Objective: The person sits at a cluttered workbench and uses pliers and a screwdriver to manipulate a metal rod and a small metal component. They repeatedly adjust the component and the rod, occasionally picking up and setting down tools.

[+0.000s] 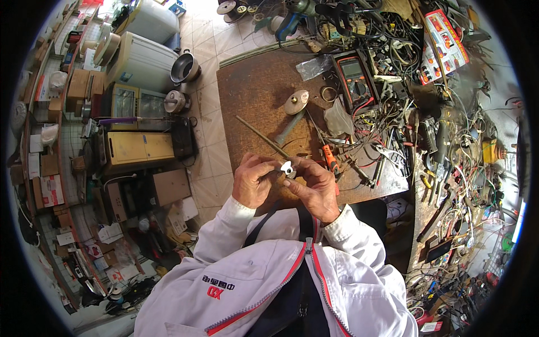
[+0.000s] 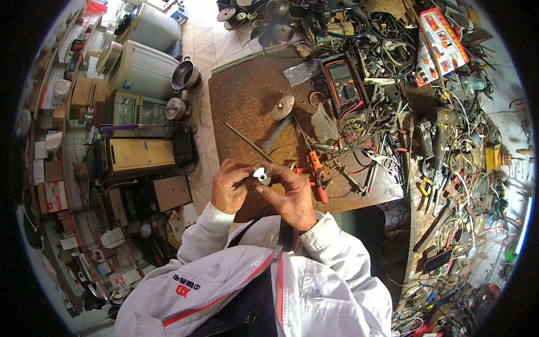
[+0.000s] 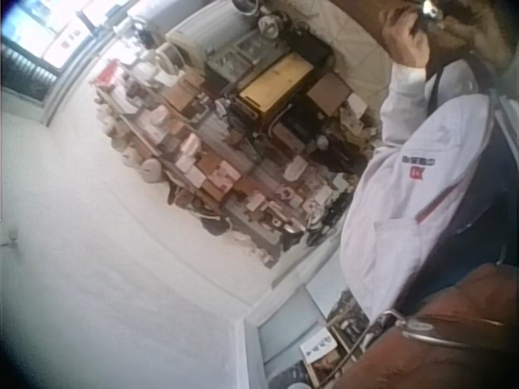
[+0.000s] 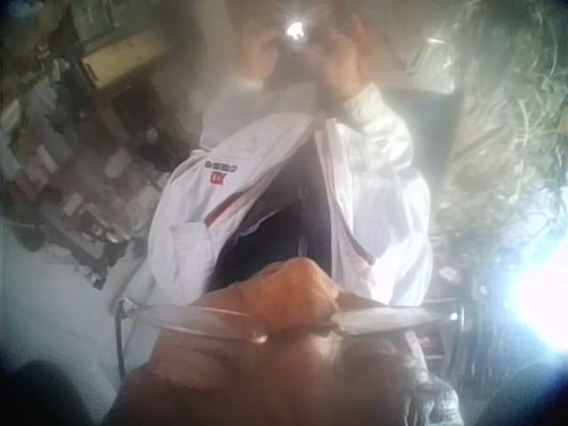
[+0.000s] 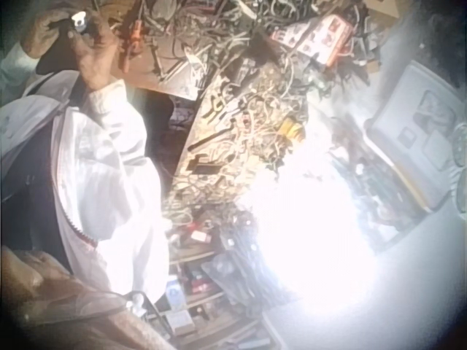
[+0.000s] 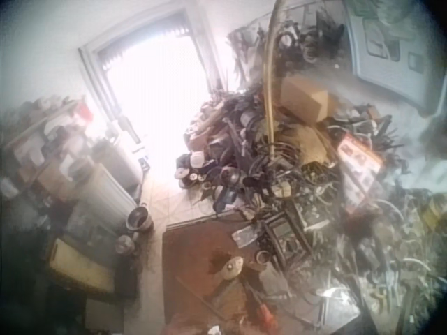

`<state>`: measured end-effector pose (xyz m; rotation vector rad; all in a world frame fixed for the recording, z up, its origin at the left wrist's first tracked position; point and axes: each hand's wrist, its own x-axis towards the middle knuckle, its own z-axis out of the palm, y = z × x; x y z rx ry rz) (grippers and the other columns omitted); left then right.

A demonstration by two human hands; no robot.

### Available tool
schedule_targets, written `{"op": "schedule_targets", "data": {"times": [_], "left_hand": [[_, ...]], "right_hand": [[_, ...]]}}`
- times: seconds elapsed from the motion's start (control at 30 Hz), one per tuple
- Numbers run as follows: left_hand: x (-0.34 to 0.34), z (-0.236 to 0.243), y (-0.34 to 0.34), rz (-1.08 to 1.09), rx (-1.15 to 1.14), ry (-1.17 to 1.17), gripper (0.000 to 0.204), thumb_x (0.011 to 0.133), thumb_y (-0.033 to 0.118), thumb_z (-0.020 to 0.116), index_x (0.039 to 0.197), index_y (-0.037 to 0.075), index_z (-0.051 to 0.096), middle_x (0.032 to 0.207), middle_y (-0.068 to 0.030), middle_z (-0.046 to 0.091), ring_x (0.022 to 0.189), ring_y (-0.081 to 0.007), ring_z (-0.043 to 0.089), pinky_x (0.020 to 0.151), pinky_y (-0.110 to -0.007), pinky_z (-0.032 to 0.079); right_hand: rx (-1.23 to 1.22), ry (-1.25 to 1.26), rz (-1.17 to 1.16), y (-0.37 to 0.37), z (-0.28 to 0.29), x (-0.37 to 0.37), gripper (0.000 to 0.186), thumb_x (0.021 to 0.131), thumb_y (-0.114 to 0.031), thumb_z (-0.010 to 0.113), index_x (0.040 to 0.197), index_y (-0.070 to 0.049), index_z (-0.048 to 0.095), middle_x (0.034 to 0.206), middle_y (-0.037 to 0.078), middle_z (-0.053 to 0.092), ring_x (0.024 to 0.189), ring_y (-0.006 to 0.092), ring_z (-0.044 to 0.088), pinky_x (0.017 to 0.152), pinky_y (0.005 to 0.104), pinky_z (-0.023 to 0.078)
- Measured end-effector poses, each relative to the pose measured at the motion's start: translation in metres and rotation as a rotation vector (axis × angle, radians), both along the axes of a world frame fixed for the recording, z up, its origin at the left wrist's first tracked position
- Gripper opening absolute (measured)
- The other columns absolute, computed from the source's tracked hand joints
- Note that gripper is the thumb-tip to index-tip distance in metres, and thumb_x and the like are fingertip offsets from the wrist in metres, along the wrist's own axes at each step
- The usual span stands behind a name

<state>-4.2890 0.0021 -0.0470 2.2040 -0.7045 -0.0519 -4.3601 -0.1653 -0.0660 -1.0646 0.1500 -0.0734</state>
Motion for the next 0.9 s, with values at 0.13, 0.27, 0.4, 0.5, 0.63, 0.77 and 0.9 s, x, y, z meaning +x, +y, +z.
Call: {"op": "schedule_targets", "data": {"times": [0.13, 0.27, 0.4, 0.5, 0.63, 0.77, 0.9], "left_hand": [[-0.001, 0.002, -0.002, 0.007, 0.002, 0.007, 0.03, 0.066, -0.006, 0.071, 0.093, 0.007, 0.072, 0.091, -0.0079, 0.07, 0.082, -0.0295, 0.061, 0.074, -0.037, 0.048], [-0.003, 0.003, 0.0, -0.04, 0.033, 0.043, 0.03, 0.067, -0.003, 0.072, 0.096, 0.006, 0.072, 0.09, -0.0095, 0.07, 0.083, -0.0305, 0.061, 0.074, -0.038, 0.048], [-0.003, 0.004, 0.001, -0.089, 0.038, 0.112, 0.03, 0.069, -0.005, 0.072, 0.098, 0.002, 0.07, 0.09, -0.0111, 0.068, 0.084, -0.0295, 0.062, 0.075, -0.036, 0.049], [-0.006, 0.004, 0.003, -0.079, 0.008, 0.256, 0.029, 0.072, -0.007, 0.071, 0.1, -0.002, 0.067, 0.093, -0.0116, 0.066, 0.086, -0.0253, 0.062, 0.076, -0.032, 0.049], [-0.009, 0.001, 0.006, -0.1, -0.025, 0.414, 0.026, 0.079, -0.005, 0.07, 0.104, -0.004, 0.065, 0.097, -0.0105, 0.063, 0.09, -0.0179, 0.062, 0.077, -0.028, 0.049], [-0.011, 0.002, 0.007, -0.126, -0.148, 0.566, 0.023, 0.085, 0.003, 0.072, 0.105, -0.005, 0.064, 0.097, -0.0073, 0.063, 0.092, -0.0157, 0.061, 0.079, -0.027, 0.048], [-0.012, 0.003, 0.009, -0.154, -0.237, 0.696, 0.025, 0.087, 0.007, 0.072, 0.109, -0.003, 0.065, 0.1, -0.007, 0.064, 0.096, -0.0139, 0.062, 0.081, -0.027, 0.049]], "right_hand": [[0.059, 0.041, 0.03, -0.002, 0.003, 0.0, 0.042, 0.082, -0.003, 0.075, 0.122, 0.003, 0.061, 0.107, 0.006, 0.069, 0.098, 0.0125, 0.062, 0.09, 0.0289, 0.049], [0.102, 0.121, 0.028, -0.002, 0.005, -0.001, 0.046, 0.083, -0.003, 0.075, 0.124, 0.006, 0.059, 0.104, 0.007, 0.068, 0.095, 0.012, 0.062, 0.087, 0.0278, 0.05], [0.058, 0.117, 0.03, 0.0, -0.003, -0.002, 0.052, 0.081, -0.006, 0.078, 0.126, 0.008, 0.056, 0.102, 0.008, 0.069, 0.093, 0.0127, 0.063, 0.085, 0.0274, 0.05], [-0.029, 0.12, 0.019, 0.002, -0.003, -0.004, 0.057, 0.079, -0.008, 0.08, 0.127, 0.008, 0.055, 0.101, 0.009, 0.068, 0.091, 0.0127, 0.062, 0.083, 0.0273, 0.05], [-0.084, 0.141, 0.02, 0.004, -0.005, -0.007, 0.06, 0.078, -0.009, 0.081, 0.128, 0.009, 0.054, 0.096, 0.007, 0.067, 0.086, 0.0117, 0.06, 0.08, 0.0265, 0.05], [-0.091, 0.146, 0.035, 0.002, 0.001, -0.007, 0.06, 0.078, -0.008, 0.08, 0.129, 0.01, 0.054, 0.095, 0.005, 0.065, 0.084, 0.01, 0.057, 0.077, 0.0253, 0.049], [0.03, 0.148, 0.041, 0.004, -0.001, -0.009, 0.059, 0.078, -0.007, 0.079, 0.128, 0.01, 0.054, 0.096, 0.004, 0.065, 0.084, 0.0087, 0.057, 0.076, 0.0245, 0.049]]}}
